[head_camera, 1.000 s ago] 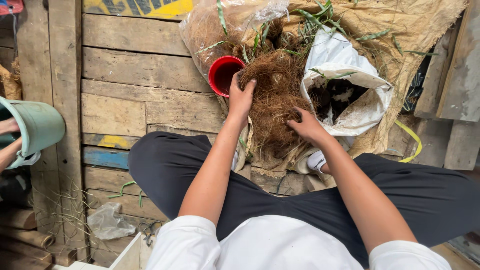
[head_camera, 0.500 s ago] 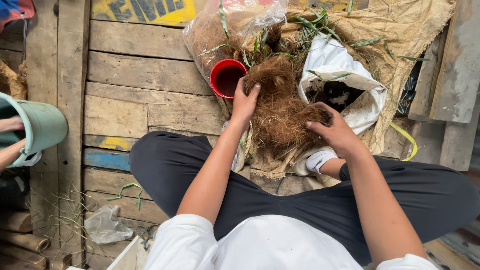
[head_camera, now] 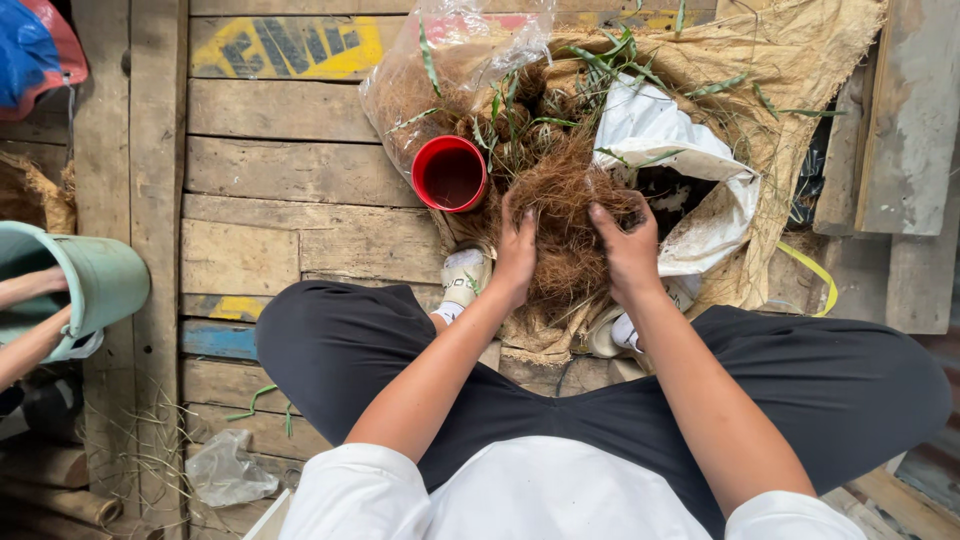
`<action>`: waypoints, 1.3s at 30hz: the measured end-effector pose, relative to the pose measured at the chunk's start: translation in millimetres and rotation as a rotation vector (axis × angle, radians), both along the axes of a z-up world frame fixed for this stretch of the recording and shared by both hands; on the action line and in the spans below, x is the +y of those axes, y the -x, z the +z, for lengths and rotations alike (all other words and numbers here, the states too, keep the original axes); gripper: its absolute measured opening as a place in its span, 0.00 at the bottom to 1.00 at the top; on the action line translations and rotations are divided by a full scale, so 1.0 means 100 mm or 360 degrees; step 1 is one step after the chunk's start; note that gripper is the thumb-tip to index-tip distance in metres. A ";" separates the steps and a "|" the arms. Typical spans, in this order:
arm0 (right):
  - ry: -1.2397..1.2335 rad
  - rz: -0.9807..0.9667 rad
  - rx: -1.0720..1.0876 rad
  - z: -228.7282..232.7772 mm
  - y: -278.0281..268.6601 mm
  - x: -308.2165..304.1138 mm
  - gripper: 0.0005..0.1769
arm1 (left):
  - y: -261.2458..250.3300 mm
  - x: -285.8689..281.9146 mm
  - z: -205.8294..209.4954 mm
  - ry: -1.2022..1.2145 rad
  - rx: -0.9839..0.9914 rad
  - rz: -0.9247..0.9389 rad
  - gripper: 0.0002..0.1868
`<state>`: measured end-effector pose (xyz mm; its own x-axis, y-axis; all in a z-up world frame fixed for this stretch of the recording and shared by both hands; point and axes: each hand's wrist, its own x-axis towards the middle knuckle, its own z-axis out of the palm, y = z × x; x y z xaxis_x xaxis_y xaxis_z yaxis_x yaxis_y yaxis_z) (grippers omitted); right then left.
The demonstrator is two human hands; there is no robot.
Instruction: The person sits on a wooden floor and wraps small plant root balls with coconut coir. They pull strands of coir from a pile, wrap them around the roots, and then place the wrapped plant into a white sack. The person repeats this process for multiple plants.
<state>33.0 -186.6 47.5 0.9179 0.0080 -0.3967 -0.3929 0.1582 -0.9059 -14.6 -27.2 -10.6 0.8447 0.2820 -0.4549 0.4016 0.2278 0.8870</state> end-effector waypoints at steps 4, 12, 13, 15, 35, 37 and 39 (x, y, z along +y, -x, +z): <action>0.0463 0.0212 -0.0061 -0.01 0.03 0.01 0.24 | 0.06 -0.04 0.08 0.0078 0.0115 -0.0051 0.47; 0.0889 0.0418 0.0187 -0.09 0.04 0.02 0.38 | -0.04 0.12 0.11 -0.0005 0.0197 0.0056 0.50; 0.0854 0.0389 0.0110 -0.10 0.04 0.02 0.37 | -0.03 0.12 0.09 0.0026 0.0140 0.0091 0.49; 0.0783 0.0332 -0.0048 -0.12 0.04 0.02 0.36 | -0.03 0.11 0.07 0.0088 0.0019 0.0164 0.48; 0.1017 0.0727 -0.0116 0.20 -0.11 -0.31 0.46 | -0.07 0.16 0.44 0.0200 -0.0324 0.0156 0.40; 0.0867 0.0736 -0.0141 0.14 -0.09 -0.26 0.49 | -0.07 0.16 0.43 0.0178 -0.0275 0.0070 0.41; 0.0730 0.0780 -0.0004 0.08 -0.05 -0.20 0.54 | -0.07 0.13 0.41 0.0144 -0.0278 -0.0020 0.43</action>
